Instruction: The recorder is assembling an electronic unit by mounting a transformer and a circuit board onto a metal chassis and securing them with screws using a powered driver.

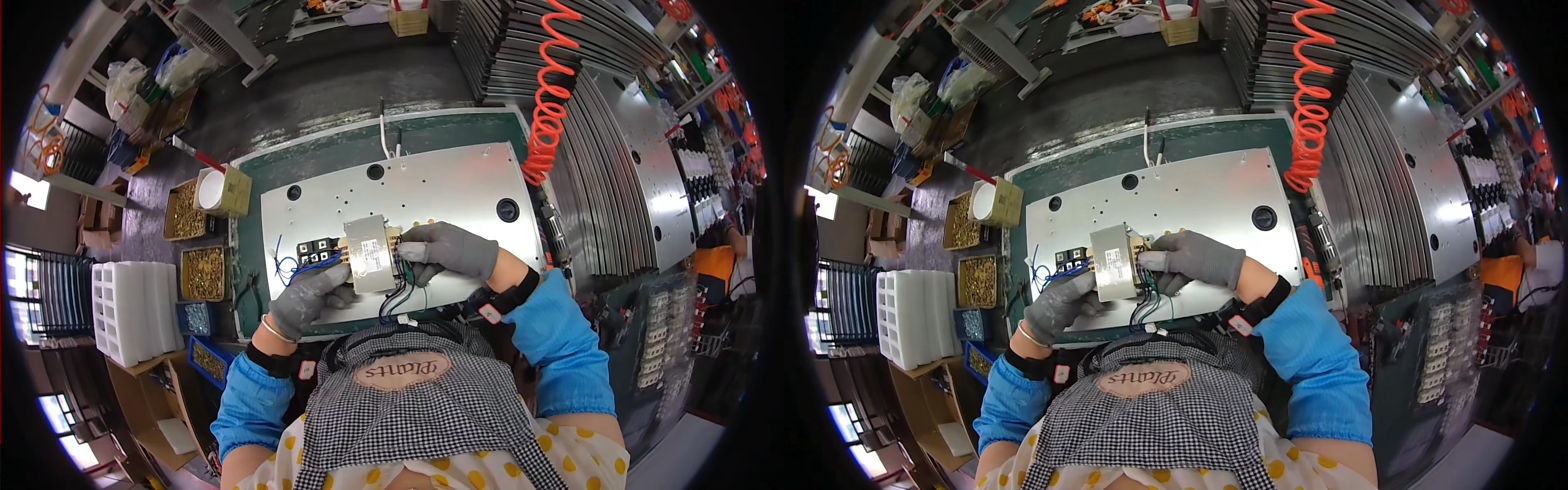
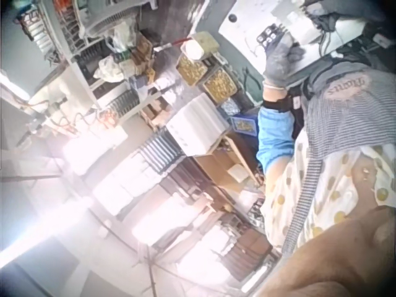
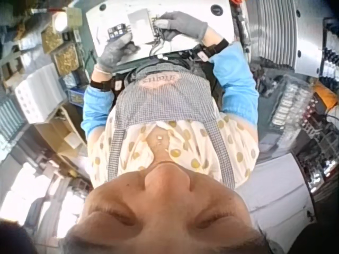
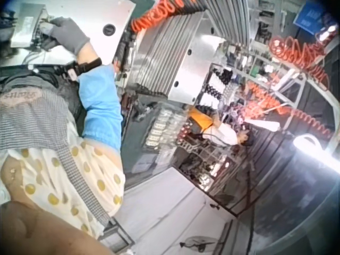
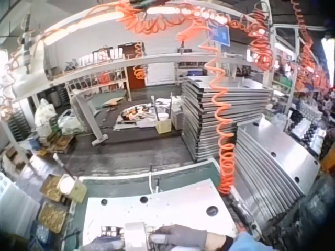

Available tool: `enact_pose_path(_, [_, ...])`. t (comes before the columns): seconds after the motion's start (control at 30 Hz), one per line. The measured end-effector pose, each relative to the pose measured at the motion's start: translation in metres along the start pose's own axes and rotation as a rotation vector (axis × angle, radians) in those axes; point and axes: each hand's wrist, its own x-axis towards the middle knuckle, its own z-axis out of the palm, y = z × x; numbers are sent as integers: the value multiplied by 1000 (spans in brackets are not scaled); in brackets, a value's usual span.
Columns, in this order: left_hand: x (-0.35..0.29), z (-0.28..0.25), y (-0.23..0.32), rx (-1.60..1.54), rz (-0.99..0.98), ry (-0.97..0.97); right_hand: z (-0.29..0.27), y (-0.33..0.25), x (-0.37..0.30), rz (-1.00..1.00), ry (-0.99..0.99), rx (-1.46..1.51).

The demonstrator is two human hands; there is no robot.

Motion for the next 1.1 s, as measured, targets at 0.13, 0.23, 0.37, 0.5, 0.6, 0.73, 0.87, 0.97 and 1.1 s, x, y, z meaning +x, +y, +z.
enact_pose_path(0.13, [6,-6,-5,-2,-2,-33,-5,3,0,8,16,142])
enact_pose_path(0.23, [1,2,-3,-32,1,-20,-6,8,8,28,-29,128])
enact_pose_path(0.37, [3,4,-10,-90,26,30,-5,10,10,13,-18,123])
enact_pose_path(0.5, [4,4,-8,-92,66,-23,-3,9,8,9,16,152])
enact_pose_path(0.6, [4,5,-9,-85,61,-22,-2,8,6,22,16,172])
enact_pose_path(0.73, [6,2,-12,-83,50,-5,0,3,5,27,16,176])
enact_pose_path(0.87, [7,4,-12,-43,32,29,-1,2,4,29,24,149])
enact_pose_path(0.97, [3,8,-4,-38,35,48,-1,1,2,32,24,124])
enact_pose_path(1.1, [0,7,-7,-36,21,50,3,4,-2,-1,54,126])
